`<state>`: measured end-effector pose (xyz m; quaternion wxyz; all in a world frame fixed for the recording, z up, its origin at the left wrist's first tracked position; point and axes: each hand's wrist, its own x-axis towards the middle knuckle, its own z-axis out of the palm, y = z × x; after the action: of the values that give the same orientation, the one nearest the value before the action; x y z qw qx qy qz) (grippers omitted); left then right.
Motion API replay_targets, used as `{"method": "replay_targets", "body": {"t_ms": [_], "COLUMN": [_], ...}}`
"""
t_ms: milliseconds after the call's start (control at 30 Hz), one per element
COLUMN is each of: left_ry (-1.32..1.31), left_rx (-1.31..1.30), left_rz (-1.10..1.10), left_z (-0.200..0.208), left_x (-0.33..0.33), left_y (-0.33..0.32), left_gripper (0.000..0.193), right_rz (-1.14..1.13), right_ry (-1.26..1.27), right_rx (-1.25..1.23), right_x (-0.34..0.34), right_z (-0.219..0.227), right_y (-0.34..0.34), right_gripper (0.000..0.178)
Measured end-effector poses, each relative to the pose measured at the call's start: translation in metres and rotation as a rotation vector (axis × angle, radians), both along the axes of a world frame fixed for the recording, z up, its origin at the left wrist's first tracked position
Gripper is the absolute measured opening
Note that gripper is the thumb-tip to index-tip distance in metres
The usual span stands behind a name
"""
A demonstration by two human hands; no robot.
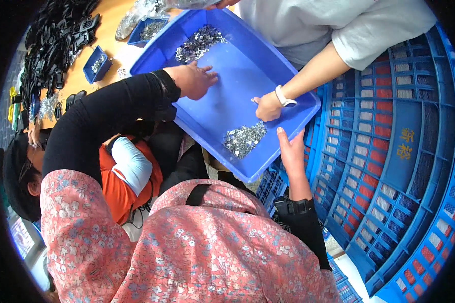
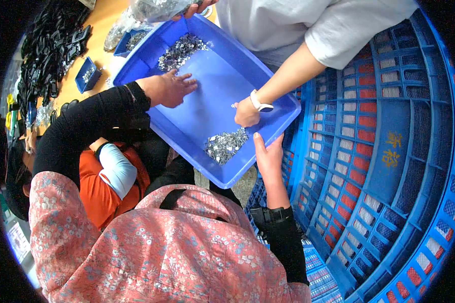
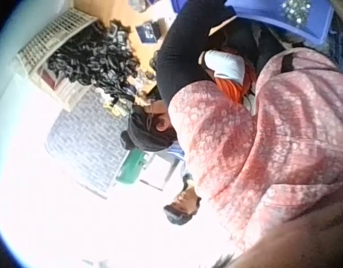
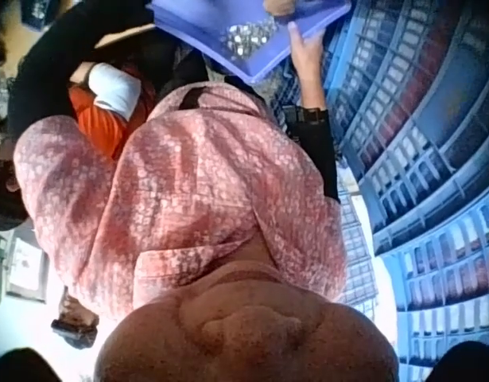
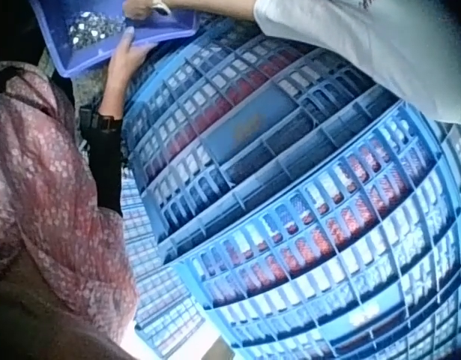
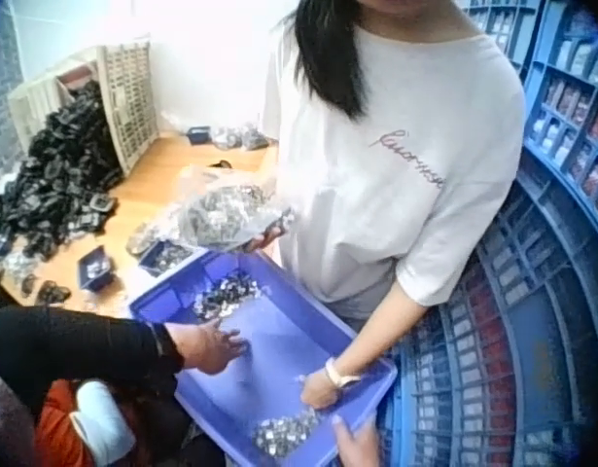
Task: Sorting small metal hardware parts from plastic bags into a blue plastic bin in a factory setting.
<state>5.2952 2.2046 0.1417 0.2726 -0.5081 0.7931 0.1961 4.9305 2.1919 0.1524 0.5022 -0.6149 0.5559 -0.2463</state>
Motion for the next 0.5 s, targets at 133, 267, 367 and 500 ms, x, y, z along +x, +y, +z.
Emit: {"method": "replay_targets", "body": {"t_ms": [133, 267, 367, 500], "left_ry": [0.059, 0.134, 0.228, 0.249], "left_rx": [0.088, 0.061, 0.073, -0.080], "left_rz": [0.075, 0.005, -0.036, 0.011], "left_z": [-0.011, -0.025, -0.033, -0.028], "left_x": [-0.039, -0.074, -0.092, -0.109], "left_y": [-0.003, 0.000, 0.005, 0.004], "left_gripper": [0.066, 0.068, 0.066, 0.059], "right_rz": [0.006, 0.033, 0.031, 0.032], "right_ry": [-0.017, -0.004, -0.068, 0.015], "right_rx": [0.012, 0.008, -0.006, 0.015], "right_x": [0.000, 0.001, -0.004, 0.000], "right_z": [0.001, 0.004, -0.008, 0.005], "right_y": [-0.001, -0.002, -0.002, -0.001], "right_gripper": [0.067, 0.069, 0.068, 0.068]}}
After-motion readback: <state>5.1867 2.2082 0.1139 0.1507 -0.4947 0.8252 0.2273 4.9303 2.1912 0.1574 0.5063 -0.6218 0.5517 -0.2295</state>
